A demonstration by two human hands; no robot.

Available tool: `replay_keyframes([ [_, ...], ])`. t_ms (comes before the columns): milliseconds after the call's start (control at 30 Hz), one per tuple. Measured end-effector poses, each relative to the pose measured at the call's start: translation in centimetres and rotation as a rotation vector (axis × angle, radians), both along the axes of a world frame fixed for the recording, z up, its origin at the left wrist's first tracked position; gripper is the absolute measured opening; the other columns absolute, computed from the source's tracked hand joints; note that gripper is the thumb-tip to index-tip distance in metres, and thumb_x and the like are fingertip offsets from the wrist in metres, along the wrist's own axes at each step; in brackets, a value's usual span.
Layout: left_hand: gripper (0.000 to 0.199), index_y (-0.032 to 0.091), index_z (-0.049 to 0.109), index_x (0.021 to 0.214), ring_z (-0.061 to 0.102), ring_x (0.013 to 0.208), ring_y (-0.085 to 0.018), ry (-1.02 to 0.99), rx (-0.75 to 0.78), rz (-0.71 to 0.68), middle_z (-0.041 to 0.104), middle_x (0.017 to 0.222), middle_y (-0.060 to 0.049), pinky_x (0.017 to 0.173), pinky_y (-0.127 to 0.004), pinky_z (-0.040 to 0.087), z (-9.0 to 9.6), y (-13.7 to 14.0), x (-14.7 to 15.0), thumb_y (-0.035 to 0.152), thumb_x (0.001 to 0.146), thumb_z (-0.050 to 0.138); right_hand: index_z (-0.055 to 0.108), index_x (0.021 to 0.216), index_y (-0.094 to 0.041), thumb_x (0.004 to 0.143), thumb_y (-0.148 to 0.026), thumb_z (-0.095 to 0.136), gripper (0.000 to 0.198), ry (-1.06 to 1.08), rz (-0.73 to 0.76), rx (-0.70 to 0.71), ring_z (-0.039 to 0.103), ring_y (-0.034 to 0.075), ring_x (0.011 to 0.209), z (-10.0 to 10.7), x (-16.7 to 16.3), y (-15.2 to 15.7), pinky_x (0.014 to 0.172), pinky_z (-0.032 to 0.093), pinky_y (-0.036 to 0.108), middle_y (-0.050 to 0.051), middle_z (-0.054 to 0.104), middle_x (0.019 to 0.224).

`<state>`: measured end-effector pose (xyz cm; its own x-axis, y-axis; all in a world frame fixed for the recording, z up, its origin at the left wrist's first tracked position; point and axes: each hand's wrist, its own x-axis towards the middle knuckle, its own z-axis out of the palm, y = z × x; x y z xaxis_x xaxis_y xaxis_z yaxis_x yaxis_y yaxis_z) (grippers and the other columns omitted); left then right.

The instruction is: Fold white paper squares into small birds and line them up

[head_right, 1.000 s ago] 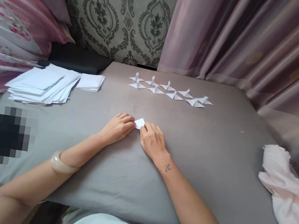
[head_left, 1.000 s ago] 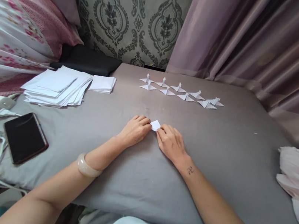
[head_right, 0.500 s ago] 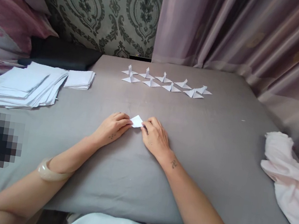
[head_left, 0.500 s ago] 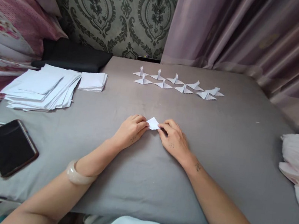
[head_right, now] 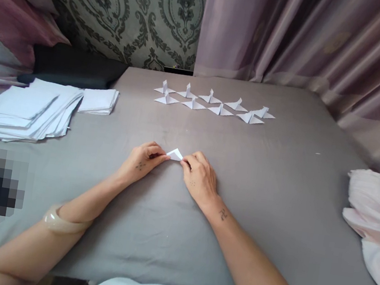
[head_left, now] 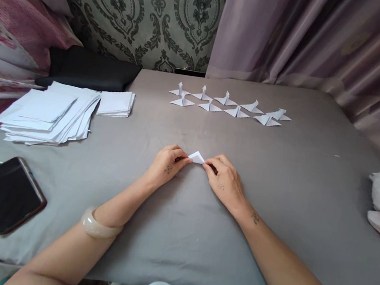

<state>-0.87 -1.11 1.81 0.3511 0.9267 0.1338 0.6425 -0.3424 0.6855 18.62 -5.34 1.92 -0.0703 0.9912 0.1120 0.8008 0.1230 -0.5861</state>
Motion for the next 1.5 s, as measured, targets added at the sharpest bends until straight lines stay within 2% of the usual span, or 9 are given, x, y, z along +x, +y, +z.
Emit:
replay_keyframes([
  [267, 0.018, 0.018, 0.07, 0.085, 0.058, 0.071, -0.013, 0.006, 0.026, -0.033, 0.063, 0.083, -0.004, 0.067, -0.026, 0.045, -0.8, 0.3, -0.4, 0.034, 0.088, 0.062, 0.068, 0.094, -0.024, 0.091, -0.027, 0.054, 0.015, -0.057, 0.0, -0.025, 0.061, 0.015, 0.079, 0.4, -0.4, -0.2, 0.069, 0.044, 0.027, 0.003, 0.064, 0.097],
  [467, 0.012, 0.019, 0.07, 0.09, 0.06, 0.078, -0.015, 0.04, 0.075, -0.091, 0.064, 0.091, -0.005, 0.072, -0.027, 0.047, -0.6, -0.1, -0.9, 0.028, 0.088, 0.062, 0.07, 0.097, -0.023, 0.091, -0.027, 0.054, 0.017, -0.076, -0.022, -0.072, 0.061, 0.014, 0.076, 0.6, -0.5, -0.4, 0.07, 0.044, 0.028, 0.003, 0.065, 0.1],
  [733, 0.017, 0.018, 0.071, 0.087, 0.059, 0.074, -0.014, -0.037, -0.008, -0.036, 0.064, 0.09, -0.005, 0.072, -0.027, 0.049, -0.2, 0.1, -0.8, 0.031, 0.089, 0.06, 0.072, 0.094, -0.023, 0.092, -0.029, 0.051, 0.021, -0.016, -0.045, -0.081, 0.062, 0.016, 0.081, 0.6, -0.5, -0.2, 0.075, 0.044, 0.029, 0.004, 0.066, 0.094],
  [967, 0.018, 0.016, 0.069, 0.086, 0.057, 0.074, -0.014, -0.05, -0.05, -0.004, 0.059, 0.091, -0.007, 0.071, -0.029, 0.048, -0.3, 0.3, -0.6, 0.029, 0.09, 0.056, 0.072, 0.086, -0.023, 0.091, -0.031, 0.051, 0.023, -0.01, -0.116, -0.104, 0.059, 0.015, 0.069, 0.6, -0.8, 0.3, 0.068, 0.043, 0.029, 0.004, 0.067, 0.087],
  [1167, 0.016, 0.014, 0.067, 0.084, 0.054, 0.075, -0.014, -0.026, -0.083, 0.049, 0.058, 0.094, -0.008, 0.071, -0.029, 0.046, 0.0, 0.2, 0.0, 0.025, 0.088, 0.056, 0.071, 0.083, -0.022, 0.09, -0.031, 0.052, 0.022, -0.031, -0.142, -0.116, 0.063, 0.019, 0.08, 0.9, -1.1, 0.6, 0.071, 0.043, 0.03, 0.005, 0.068, 0.089],
  [1333, 0.014, 0.015, 0.065, 0.077, 0.052, 0.072, -0.014, -0.026, -0.109, 0.111, 0.057, 0.092, -0.007, 0.068, -0.029, 0.045, 0.1, 0.2, 0.5, 0.025, 0.084, 0.059, 0.071, 0.082, -0.023, 0.089, -0.03, 0.051, 0.022, -0.049, -0.167, -0.126, 0.063, 0.019, 0.079, 0.9, -1.3, 0.7, 0.07, 0.043, 0.03, 0.005, 0.069, 0.09],
  [1500, 0.013, 0.015, 0.064, 0.075, 0.054, 0.077, -0.015, -0.021, -0.133, 0.127, 0.057, 0.091, -0.006, 0.073, -0.031, 0.047, 0.2, 0.3, 0.6, 0.025, 0.082, 0.06, 0.069, 0.079, -0.024, 0.088, -0.03, 0.051, 0.021, -0.081, -0.191, -0.155, 0.063, 0.018, 0.077, 1.1, -1.5, 0.8, 0.066, 0.041, 0.03, 0.004, 0.068, 0.091],
])
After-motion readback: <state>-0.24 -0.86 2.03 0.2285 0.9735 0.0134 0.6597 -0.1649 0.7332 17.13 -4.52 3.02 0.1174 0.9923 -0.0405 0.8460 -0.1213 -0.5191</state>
